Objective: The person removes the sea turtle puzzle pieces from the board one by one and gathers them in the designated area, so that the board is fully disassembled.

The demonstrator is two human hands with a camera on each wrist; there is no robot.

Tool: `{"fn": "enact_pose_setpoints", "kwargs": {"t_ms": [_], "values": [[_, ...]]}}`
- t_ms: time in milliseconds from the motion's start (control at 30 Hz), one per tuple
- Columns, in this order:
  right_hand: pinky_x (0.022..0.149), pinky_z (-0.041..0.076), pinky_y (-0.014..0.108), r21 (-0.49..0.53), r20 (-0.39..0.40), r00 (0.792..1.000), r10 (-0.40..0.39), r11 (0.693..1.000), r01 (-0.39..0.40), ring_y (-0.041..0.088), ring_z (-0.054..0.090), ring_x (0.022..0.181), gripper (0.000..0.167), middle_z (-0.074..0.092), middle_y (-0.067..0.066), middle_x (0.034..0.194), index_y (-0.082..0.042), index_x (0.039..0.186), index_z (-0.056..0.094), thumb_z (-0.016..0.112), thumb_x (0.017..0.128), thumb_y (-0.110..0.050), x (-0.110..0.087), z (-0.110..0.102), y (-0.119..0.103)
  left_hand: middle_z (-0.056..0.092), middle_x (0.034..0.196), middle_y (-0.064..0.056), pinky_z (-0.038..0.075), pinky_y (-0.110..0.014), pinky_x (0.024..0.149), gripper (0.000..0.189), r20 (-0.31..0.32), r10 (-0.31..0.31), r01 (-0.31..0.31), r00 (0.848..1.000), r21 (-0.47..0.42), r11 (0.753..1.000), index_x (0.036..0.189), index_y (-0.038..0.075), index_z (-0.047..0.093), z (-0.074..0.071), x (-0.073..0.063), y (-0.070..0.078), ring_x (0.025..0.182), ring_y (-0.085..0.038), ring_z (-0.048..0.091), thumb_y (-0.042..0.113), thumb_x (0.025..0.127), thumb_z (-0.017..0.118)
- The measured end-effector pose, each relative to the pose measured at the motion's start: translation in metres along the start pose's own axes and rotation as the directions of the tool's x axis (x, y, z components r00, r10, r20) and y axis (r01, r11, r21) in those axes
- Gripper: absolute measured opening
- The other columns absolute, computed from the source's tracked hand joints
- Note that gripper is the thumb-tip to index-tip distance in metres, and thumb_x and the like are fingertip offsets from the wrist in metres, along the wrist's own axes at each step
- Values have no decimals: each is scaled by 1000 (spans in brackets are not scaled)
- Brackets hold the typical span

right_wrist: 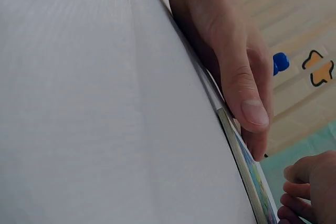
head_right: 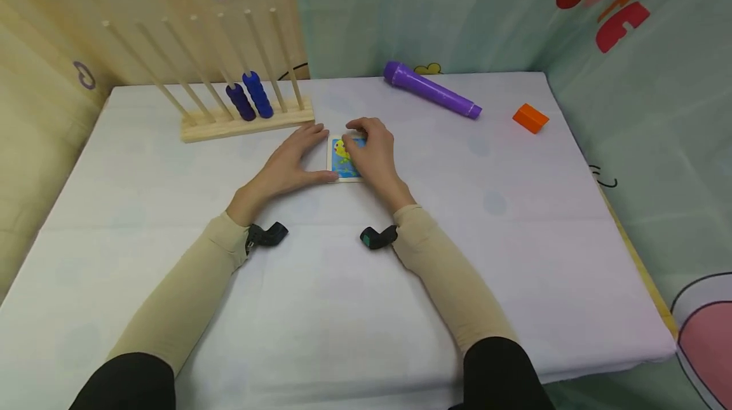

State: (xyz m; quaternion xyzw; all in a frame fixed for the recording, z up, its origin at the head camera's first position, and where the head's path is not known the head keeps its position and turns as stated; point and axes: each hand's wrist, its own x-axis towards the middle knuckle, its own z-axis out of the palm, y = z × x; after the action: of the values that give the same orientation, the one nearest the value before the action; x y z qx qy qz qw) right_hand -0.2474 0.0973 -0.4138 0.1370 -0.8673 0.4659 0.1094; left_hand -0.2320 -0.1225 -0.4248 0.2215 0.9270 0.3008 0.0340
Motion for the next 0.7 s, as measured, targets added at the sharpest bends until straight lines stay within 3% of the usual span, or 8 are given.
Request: {"fn": "enact_pose_setpoints", "kwargs": {"t_ms": [133,400,700], "values": [[106,50,40,-28,-24,999,-26,999,25,27,67,115,25,72,13,117,-5,118,75,75,95,-14,-2,3,7,25,176,-6,13,-51,134,104,14,2,-2,1000,50,999,164,13,38,1,1,4,166,-25,7,65,84,80],[107,45,46,-126,20,997,-68,990,70,30,59,117,27,70,12,117,-4,116,75,79,92,-17,-5,9,13,24,176,-7,11,-48,135,111,5,18,-19,1000,115,993,164,11,37,7,-2,5,165,-27,8,67,80,82],[101,48,47,-195,34,995,-99,975,103,32,57,114,28,67,15,117,-2,110,76,82,90,-21,-3,10,8,31,173,-7,14,-49,134,108,-10,40,-39,999,106,994,161,10,42,4,2,3,165,-27,12,65,78,85]]}}
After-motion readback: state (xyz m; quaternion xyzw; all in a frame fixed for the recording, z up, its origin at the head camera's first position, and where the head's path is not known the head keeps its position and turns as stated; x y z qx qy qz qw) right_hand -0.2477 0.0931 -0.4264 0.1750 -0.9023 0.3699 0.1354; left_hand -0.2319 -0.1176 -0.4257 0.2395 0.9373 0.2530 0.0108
